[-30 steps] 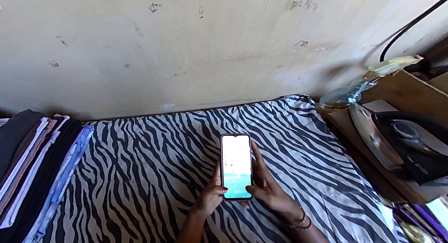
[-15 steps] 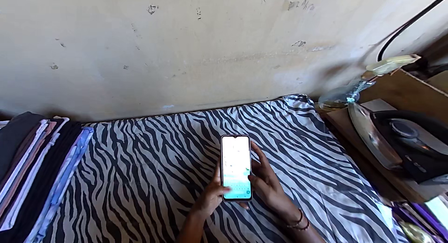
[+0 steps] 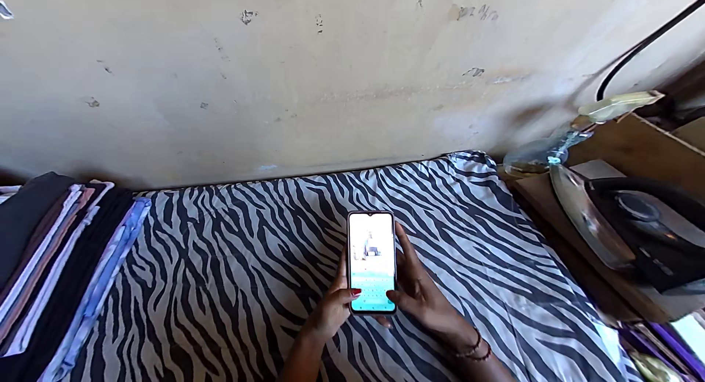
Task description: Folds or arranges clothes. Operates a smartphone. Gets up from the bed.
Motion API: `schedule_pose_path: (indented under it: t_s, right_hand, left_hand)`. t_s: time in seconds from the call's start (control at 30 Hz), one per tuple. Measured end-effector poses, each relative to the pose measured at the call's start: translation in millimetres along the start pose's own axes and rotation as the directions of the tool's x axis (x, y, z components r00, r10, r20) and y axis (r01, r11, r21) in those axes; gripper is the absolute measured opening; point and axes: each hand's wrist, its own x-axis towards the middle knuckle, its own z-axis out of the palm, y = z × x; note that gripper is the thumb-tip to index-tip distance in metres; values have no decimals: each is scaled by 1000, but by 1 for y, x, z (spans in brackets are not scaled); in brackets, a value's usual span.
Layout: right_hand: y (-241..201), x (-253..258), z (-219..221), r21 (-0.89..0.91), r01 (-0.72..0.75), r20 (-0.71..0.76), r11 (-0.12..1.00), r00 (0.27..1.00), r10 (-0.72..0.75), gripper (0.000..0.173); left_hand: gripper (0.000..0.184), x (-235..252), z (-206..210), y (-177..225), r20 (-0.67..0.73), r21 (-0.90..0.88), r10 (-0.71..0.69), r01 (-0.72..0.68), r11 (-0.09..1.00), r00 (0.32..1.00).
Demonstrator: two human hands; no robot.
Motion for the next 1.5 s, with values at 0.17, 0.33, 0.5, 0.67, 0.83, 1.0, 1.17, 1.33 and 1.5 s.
schedule_pose_path:
  t_s: [0.17, 0.33, 0.5, 0.67, 0.83, 1.0, 1.17, 1.33, 1.5]
  right_hand:
    - [-4, 2, -1, -3, -10, 65, 1000, 998, 10, 122]
    - [-4, 2, 0, 14, -14, 62, 1000, 998, 13, 125]
    - [-4, 2, -1, 48, -22, 84, 999, 996, 17, 125]
    - [-2, 1, 1, -12, -4, 84, 1000, 996, 5, 128]
    - [-1, 1, 2, -35, 9, 79, 999, 997, -7, 135]
    - [-3, 1, 2, -39, 9, 85, 999, 996, -6, 133]
    - [-2, 0, 0, -2, 11, 97, 1000, 995, -11, 129]
    - [-3, -1, -2, -3, 13, 116, 1000, 993, -12, 125]
    - [-4, -1, -1, 19, 0, 113, 1000, 994, -2, 127]
  left_hand:
    - [92, 0, -1, 1, -2, -19, 12, -12, 1000, 1000]
    - [89, 1, -1, 0, 16, -16, 18, -18, 1000, 1000]
    - [89, 1, -1, 1, 27, -27, 27, -27, 999, 999]
    - [91, 0, 1, 2, -12, -8, 16, -16, 1000, 1000]
    - [93, -1, 1, 2, -26, 6, 28, -28, 1000, 999]
    - [103, -1, 4, 3, -60, 85, 4, 1, 996, 998]
    - [99, -1, 0, 2, 42, 48, 24, -26, 998, 999]
    - [96, 0, 0, 3, 47, -6, 36, -36, 999, 998]
    - [97, -1, -1, 1, 43, -11, 42, -41, 999, 998]
